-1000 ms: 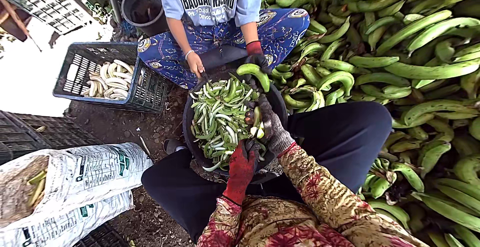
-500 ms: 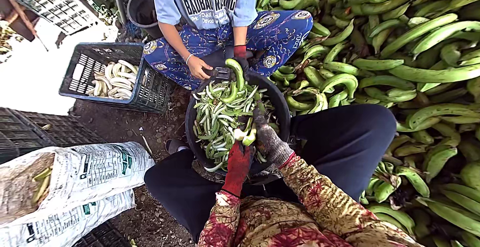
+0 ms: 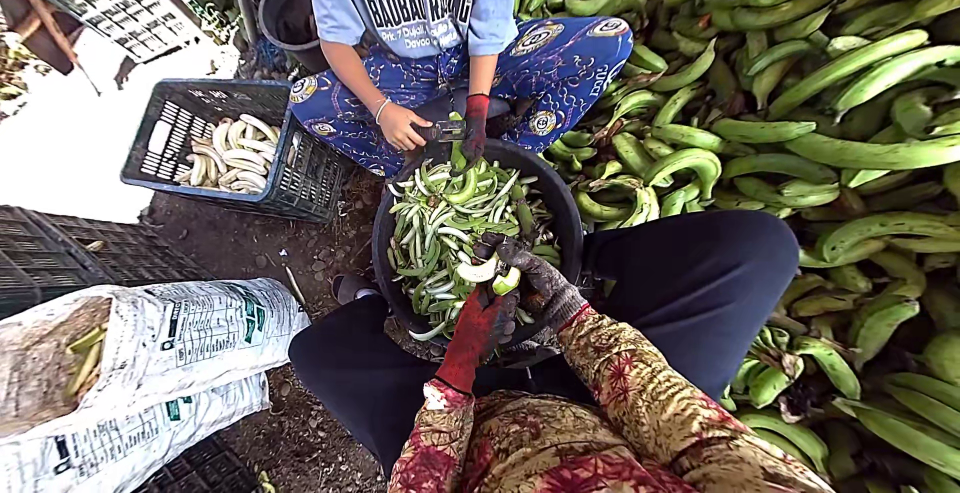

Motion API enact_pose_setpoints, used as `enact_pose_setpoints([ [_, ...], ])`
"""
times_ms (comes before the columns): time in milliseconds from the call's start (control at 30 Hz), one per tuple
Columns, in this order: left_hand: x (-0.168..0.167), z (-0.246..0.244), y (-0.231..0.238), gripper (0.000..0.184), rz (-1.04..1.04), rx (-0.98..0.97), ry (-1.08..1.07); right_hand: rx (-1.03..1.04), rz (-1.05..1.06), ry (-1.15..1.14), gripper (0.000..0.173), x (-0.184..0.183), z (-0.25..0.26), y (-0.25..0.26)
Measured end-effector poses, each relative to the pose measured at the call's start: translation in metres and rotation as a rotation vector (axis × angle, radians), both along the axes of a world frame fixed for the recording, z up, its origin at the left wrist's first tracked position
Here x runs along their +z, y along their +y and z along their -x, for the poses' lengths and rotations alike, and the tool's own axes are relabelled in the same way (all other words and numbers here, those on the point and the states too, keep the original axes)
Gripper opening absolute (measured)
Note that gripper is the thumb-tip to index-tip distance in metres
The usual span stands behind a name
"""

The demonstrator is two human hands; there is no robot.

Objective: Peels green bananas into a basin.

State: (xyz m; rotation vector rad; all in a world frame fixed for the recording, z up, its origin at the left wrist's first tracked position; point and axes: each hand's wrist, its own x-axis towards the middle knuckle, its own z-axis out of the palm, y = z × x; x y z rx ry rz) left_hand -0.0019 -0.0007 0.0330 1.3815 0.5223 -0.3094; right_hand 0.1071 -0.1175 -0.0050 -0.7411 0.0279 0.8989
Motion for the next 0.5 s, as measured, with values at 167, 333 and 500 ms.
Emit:
enact_pose_setpoints([
  [167, 0.007, 0.001, 0.002, 0.025, 0.307, 0.082, 0.112, -0.088, -0.003, 0.033, 0.044, 0.0, 0.004, 0.003],
  [333, 0.005, 0.007, 0.005, 0.027, 0.435, 0.146, 0.057, -0.296, 0.154, 0.191, 0.035, 0.007, 0.003, 0.016],
  [500, 0.0, 0.011, 0.019, 0.031, 0.497, 0.266, -0.04, -0.54, 0.27, 0.197, 0.036, -0.007, -0.004, 0.002],
])
